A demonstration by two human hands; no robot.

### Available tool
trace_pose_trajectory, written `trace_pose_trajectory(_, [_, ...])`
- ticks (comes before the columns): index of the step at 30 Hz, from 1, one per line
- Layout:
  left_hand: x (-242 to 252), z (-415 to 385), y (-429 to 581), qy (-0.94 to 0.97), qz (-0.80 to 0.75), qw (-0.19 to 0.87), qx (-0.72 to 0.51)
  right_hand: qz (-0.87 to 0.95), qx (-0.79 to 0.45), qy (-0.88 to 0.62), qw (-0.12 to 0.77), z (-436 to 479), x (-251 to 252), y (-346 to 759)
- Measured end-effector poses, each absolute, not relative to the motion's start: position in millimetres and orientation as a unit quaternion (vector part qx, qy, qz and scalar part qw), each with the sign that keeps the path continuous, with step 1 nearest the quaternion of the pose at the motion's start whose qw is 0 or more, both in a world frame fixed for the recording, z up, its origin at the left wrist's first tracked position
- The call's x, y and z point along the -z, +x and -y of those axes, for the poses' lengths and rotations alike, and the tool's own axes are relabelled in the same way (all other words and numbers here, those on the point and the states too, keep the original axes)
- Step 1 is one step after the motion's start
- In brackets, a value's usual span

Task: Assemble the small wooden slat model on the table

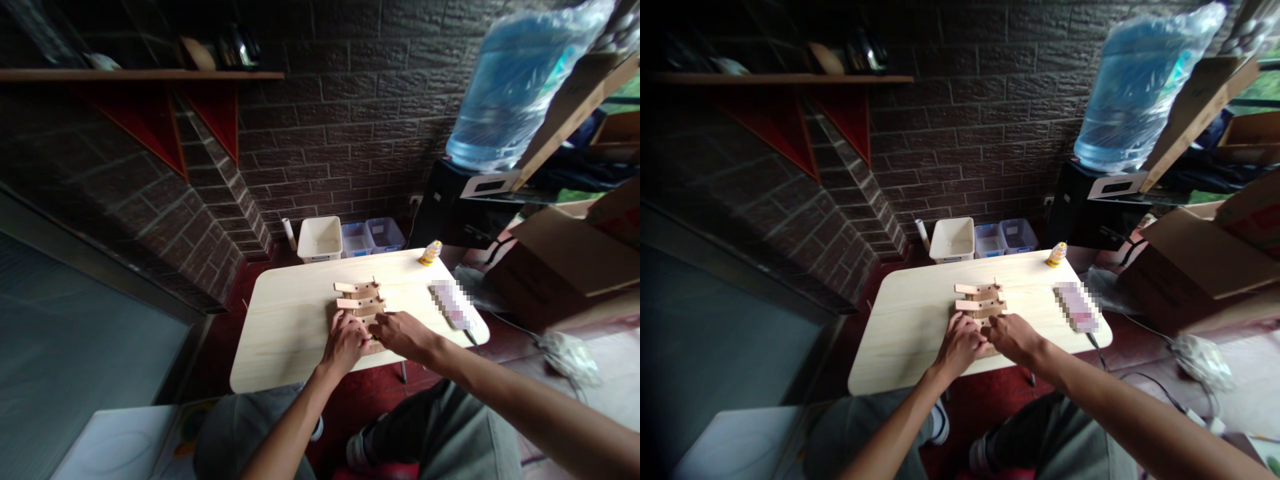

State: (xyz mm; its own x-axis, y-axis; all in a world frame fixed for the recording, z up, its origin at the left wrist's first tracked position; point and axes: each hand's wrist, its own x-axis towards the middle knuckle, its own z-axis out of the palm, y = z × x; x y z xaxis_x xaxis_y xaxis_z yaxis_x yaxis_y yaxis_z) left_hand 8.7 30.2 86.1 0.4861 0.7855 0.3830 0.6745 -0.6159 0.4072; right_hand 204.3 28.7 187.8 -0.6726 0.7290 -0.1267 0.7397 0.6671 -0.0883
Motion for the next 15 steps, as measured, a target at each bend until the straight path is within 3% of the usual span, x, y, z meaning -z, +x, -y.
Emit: trace_pose_trajectory(15, [-83,-33,6,0.862,-0.439,0.102,-0.232,-0.925,0.063,0.366,0.079,-37,-201,176])
